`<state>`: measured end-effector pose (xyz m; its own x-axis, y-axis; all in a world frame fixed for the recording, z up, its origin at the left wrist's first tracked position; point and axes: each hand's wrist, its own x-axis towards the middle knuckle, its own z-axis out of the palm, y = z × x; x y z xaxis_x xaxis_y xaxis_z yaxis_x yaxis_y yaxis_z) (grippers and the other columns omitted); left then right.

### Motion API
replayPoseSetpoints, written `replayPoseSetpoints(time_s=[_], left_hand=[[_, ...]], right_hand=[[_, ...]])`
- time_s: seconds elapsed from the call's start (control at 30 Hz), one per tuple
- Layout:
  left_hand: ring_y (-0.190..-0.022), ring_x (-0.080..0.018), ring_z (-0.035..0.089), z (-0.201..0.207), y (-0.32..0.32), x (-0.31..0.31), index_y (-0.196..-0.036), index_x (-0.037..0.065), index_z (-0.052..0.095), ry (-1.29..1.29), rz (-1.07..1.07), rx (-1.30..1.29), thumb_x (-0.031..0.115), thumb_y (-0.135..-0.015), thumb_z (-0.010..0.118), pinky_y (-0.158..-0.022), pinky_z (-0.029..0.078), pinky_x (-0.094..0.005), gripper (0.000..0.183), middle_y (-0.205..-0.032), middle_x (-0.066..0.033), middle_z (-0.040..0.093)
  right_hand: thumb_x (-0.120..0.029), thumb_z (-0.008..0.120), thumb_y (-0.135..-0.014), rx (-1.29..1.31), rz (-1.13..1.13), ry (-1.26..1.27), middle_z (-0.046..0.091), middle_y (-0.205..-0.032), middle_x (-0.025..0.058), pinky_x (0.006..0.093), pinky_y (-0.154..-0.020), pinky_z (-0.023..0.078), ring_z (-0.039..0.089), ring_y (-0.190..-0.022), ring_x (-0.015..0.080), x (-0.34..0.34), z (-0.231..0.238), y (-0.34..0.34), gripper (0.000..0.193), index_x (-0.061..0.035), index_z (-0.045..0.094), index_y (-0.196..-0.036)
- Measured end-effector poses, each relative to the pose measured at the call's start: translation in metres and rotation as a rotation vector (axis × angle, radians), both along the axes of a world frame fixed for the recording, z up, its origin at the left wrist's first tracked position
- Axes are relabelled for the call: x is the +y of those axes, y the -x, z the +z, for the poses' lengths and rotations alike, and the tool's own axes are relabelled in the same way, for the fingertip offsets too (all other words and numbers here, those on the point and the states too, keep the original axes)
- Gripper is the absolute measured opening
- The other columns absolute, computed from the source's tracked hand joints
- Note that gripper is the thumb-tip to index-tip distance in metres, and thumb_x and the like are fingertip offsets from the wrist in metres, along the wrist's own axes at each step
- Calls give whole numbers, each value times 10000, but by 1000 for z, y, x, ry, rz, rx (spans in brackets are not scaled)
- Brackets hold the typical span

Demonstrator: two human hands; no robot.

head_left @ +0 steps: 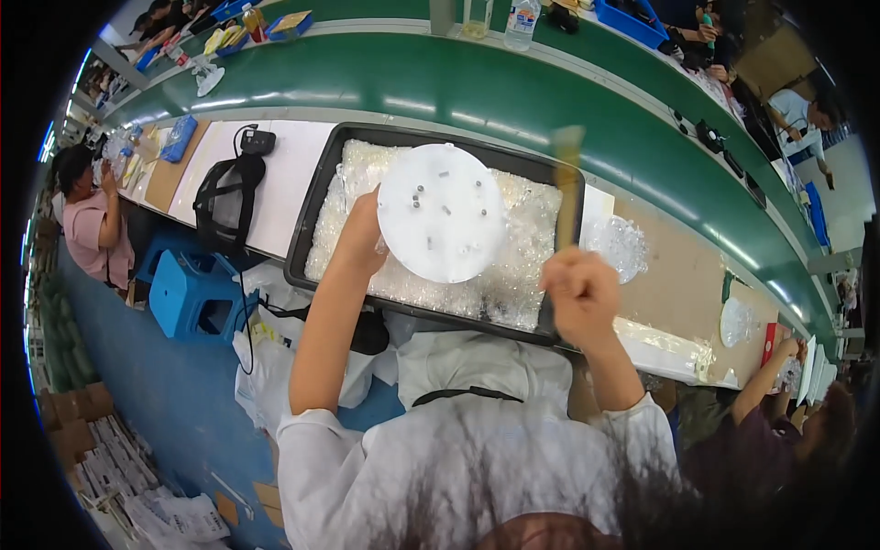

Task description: Applying adhesive to plastic components and coating them with decorative beads for light fixture assembly.

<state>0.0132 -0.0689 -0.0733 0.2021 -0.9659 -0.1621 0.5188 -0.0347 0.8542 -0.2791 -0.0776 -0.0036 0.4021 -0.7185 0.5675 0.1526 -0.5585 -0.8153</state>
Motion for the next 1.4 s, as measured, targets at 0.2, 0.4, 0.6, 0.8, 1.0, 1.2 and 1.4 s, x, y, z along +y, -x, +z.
replayPoseSetpoints(time_s=[0.2,0.4,0.6,0.8,1.0,1.2,1.4], left_hand=[[-969,-196,687,4,-3,-1,-1223,-53,604,-7,-30,36,223,-955,547,-790,582,-333,389,-1151,-133,668],[-1037,-227,674,24,-8,3,-1288,-50,553,20,-142,313,208,-953,555,-853,579,-357,422,-1191,-143,657],[-1105,-239,653,64,12,4,-1340,-35,516,237,-361,397,208,-951,553,-896,567,-375,460,-1278,-163,620],[-1174,-287,614,12,-16,-11,-1369,2,479,97,-261,199,213,-975,520,-962,542,-432,449,-1325,-173,584],[-1184,-307,608,-9,-15,-19,-1386,10,467,144,-244,72,305,-1000,469,-967,537,-464,486,-1341,-176,573],[-1177,-186,595,31,22,-1,-1338,5,528,235,14,268,273,-961,552,-959,511,-357,463,-1270,-89,622],[-916,-138,589,50,28,-2,-1144,5,641,-11,250,162,309,-990,494,-802,447,-284,371,-1027,-46,658]], right_hand=[[137,514,-731,416,123,260,596,-758,141,340,-570,492,609,-634,313,-28,21,-4,207,-43,536,-831],[134,583,-657,277,41,233,585,-795,116,373,-568,499,597,-674,311,-52,27,2,247,-44,464,-780],[118,564,-604,445,217,579,591,-852,131,414,-611,496,592,-721,378,-92,28,-7,294,-44,548,-849],[144,536,-594,497,158,476,584,-836,127,432,-689,482,592,-810,360,-102,33,-7,281,-28,537,-817],[127,486,-803,323,155,121,563,-808,87,296,-574,417,520,-633,196,-71,70,-1,167,-38,508,-812],[-3,411,-980,-23,171,-227,554,-798,50,225,-487,348,420,-551,74,-15,43,-3,184,-36,538,-850],[-87,388,-965,86,270,-41,637,-854,107,265,-577,454,574,-659,153,4,28,-12,273,22,637,-982]])
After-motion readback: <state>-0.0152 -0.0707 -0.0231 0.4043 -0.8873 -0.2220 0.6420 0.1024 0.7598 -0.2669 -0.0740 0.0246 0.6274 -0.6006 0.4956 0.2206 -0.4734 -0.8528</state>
